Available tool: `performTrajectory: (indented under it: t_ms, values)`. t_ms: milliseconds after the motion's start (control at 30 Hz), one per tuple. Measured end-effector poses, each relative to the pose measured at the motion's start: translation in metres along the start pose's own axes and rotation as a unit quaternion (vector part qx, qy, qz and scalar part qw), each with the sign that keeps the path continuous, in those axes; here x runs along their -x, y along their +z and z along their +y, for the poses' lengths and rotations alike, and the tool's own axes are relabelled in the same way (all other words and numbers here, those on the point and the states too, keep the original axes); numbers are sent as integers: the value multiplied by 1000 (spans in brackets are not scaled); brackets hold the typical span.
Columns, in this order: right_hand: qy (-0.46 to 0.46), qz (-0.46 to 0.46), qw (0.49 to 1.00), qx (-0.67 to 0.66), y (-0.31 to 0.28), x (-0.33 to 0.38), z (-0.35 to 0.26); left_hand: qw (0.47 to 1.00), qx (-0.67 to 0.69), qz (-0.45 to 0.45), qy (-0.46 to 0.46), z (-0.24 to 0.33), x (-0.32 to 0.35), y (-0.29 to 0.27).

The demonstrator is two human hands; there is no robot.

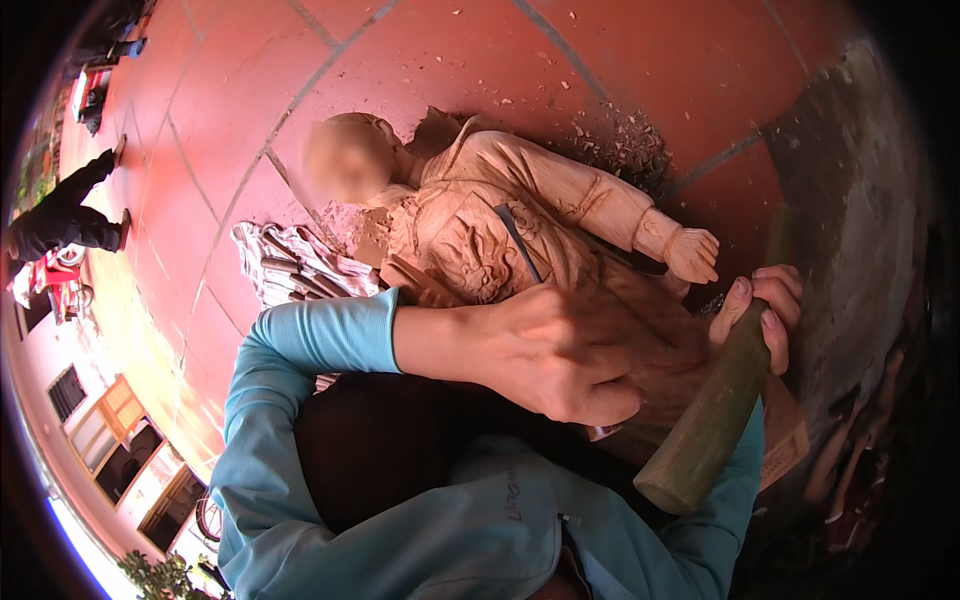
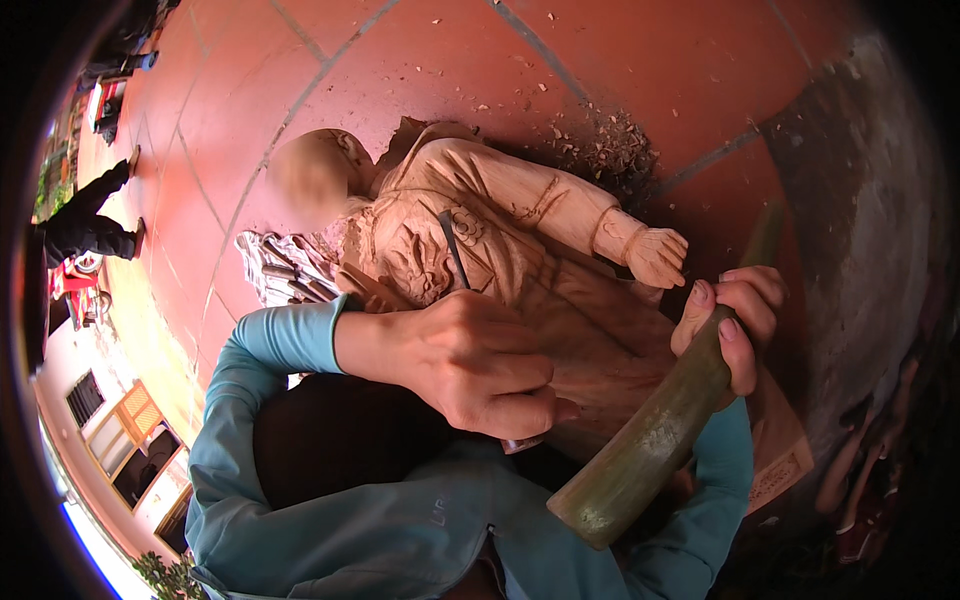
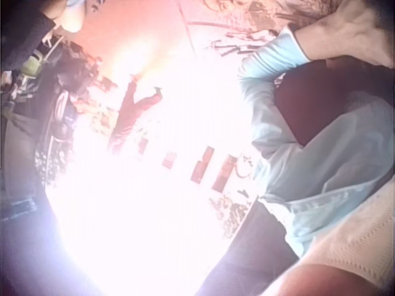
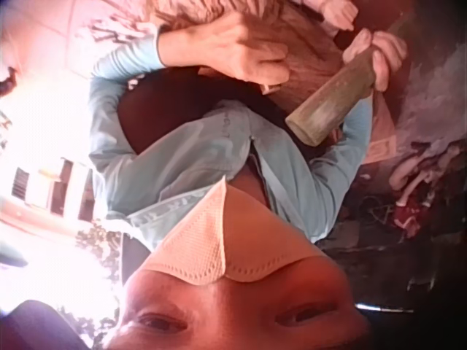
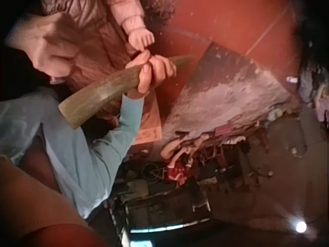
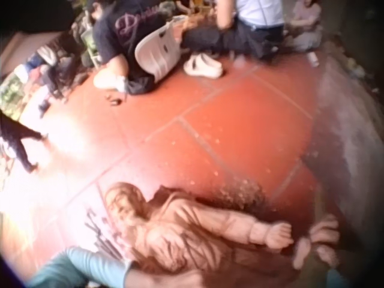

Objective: The person is carving a wooden statue of a figure using a chisel and a wooden mallet. They repeatedly strike the chisel to refine the details on the statue's torso and clothing. The person occasionally pauses to inspect the work and adjust their grip on the tools.

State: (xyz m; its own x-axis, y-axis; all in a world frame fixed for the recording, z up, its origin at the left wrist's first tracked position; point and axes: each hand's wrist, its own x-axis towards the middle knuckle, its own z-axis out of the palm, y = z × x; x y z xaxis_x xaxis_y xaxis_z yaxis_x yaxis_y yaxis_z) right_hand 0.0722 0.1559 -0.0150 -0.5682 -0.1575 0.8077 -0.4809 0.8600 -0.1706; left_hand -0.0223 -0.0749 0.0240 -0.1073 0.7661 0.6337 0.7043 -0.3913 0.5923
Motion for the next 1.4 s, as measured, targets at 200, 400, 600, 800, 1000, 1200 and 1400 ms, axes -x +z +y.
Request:
performTrajectory:
  t_ms: [200, 400, 600, 800, 1000, 1200, 1400]
  values:
    - [-3, -18, 1000, -26, -2, -6, -3, 998, -24, 56, -3, 2, 13, -8]
    - [-58, 55, 996, 42, -2, 18, 11, 997, -73, -24, -27, 6, 3, -11]
    - [-23, 23, 998, 62, 13, 12, -16, 992, -68, -41, -97, 12, 21, -7]
    - [33, -26, 993, 109, 18, -1, -27, 990, -78, -66, -102, 3, 21, -10]
    - [6, 13, 999, -45, 22, 1, -9, 998, -56, 4, -6, 6, 15, 0]
    - [18, -4, 999, -30, 17, -4, -8, 999, -32, 13, -26, 5, -6, 0]
    - [49, 12, 997, -50, 4, 1, -9, 999, -6, 17, -27, 3, -9, 1]
